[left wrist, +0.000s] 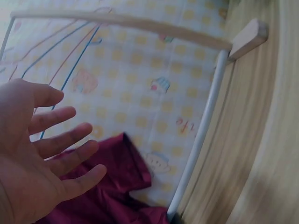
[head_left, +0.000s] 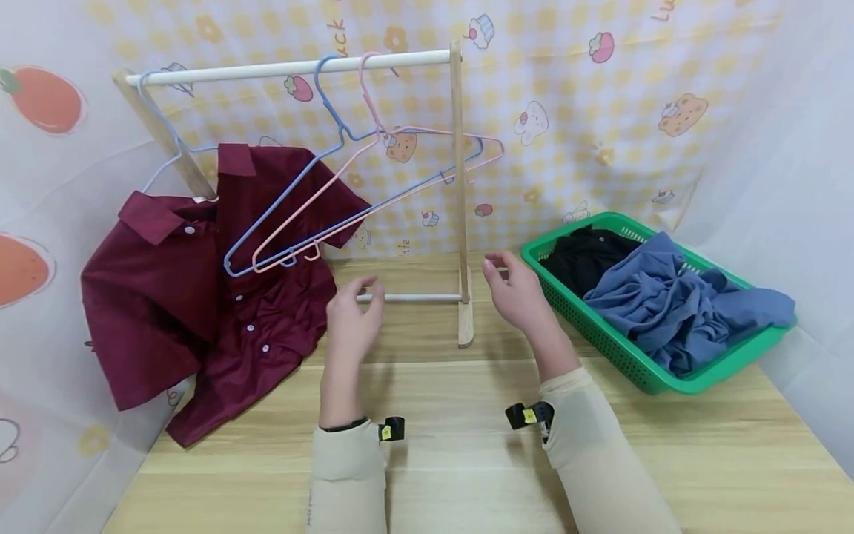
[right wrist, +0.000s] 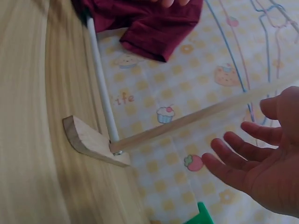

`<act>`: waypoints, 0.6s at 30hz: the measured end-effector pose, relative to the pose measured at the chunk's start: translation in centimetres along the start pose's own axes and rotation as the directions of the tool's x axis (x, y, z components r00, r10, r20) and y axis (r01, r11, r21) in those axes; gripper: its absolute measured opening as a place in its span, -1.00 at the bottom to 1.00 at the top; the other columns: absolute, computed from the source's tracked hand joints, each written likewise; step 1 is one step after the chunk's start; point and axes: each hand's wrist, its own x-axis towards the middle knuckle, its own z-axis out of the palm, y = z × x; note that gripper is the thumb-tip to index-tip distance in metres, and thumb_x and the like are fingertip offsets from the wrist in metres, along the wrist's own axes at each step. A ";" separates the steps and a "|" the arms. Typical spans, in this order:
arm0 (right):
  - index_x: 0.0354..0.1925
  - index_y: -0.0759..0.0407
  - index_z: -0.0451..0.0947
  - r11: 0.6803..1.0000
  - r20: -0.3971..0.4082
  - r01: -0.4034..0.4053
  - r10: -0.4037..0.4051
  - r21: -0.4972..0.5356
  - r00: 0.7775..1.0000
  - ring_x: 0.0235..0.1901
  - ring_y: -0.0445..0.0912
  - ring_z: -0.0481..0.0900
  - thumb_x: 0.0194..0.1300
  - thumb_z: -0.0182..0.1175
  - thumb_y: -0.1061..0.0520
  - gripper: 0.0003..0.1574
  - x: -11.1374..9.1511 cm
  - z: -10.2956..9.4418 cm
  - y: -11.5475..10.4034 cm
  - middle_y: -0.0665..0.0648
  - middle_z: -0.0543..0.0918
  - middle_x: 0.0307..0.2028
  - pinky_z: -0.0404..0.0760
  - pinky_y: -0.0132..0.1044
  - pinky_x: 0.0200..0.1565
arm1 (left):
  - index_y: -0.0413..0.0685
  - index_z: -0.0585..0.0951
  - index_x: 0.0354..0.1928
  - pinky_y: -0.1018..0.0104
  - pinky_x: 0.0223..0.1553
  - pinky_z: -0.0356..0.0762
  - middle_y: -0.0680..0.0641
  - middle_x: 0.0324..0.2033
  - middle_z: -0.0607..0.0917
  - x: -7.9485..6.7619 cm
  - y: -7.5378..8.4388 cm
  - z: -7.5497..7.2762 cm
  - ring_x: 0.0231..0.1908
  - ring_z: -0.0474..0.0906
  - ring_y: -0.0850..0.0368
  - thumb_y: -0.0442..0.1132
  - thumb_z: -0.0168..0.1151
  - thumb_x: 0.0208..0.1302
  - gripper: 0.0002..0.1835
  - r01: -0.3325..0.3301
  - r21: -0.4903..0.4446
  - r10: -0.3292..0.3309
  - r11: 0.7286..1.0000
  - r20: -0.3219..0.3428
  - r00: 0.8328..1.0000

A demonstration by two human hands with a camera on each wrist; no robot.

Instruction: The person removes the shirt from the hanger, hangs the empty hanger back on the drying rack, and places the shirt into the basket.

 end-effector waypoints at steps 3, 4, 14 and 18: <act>0.54 0.13 0.32 1.000 -0.008 0.025 -0.025 0.018 1.000 0.45 0.22 0.47 0.72 -0.11 -0.23 -0.30 1.5 0.4 -0.7 0.25 0.46 0.45 0.55 0.17 0.39 | -0.13 0.72 0.19 -0.06 0.30 0.52 -0.23 0.15 0.76 0.5 -0.6 -1.0 0.19 0.64 -0.19 -0.15 0.23 0.50 -0.65 0.051 -0.049 -0.056 0.998 -0.117 0.991; 0.56 0.15 0.29 0.999 -0.008 0.032 -0.032 0.025 0.999 0.46 0.22 0.46 0.72 -0.11 -0.23 -0.28 2.0 0.5 -1.0 0.26 0.44 0.47 0.54 0.16 0.40 | -0.15 0.73 0.16 -0.02 0.25 0.54 -0.24 0.11 0.77 0.7 -0.8 -1.3 0.14 0.67 -0.18 -0.17 0.23 0.49 -0.67 0.071 -0.068 -0.081 0.995 -0.165 0.983; 0.66 0.28 0.02 0.975 -0.077 0.142 -0.131 0.168 0.988 0.55 0.27 0.31 0.74 -0.18 -0.17 -0.18 5.8 1.7 -2.9 0.38 0.22 0.56 0.40 0.09 0.53 | -0.22 0.74 -0.05 0.52 -0.13 0.40 0.33 -0.36 0.58 1.4 -2.0 -4.1 -0.33 0.48 0.44 -0.22 0.27 0.46 -0.78 0.025 -0.326 -0.236 0.945 -0.629 0.740; 0.62 0.28 0.09 0.962 -0.134 0.176 -0.150 0.208 0.980 0.50 0.25 0.36 0.75 -0.17 -0.15 -0.24 6.9 2.5 -3.2 0.38 0.32 0.48 0.41 0.06 0.53 | -0.22 0.73 -0.07 0.53 -0.15 0.43 0.34 -0.30 0.53 1.7 -2.4 -6.3 -0.29 0.49 0.46 -0.27 0.26 0.44 -0.82 -0.061 -0.253 -0.157 0.965 -0.753 0.639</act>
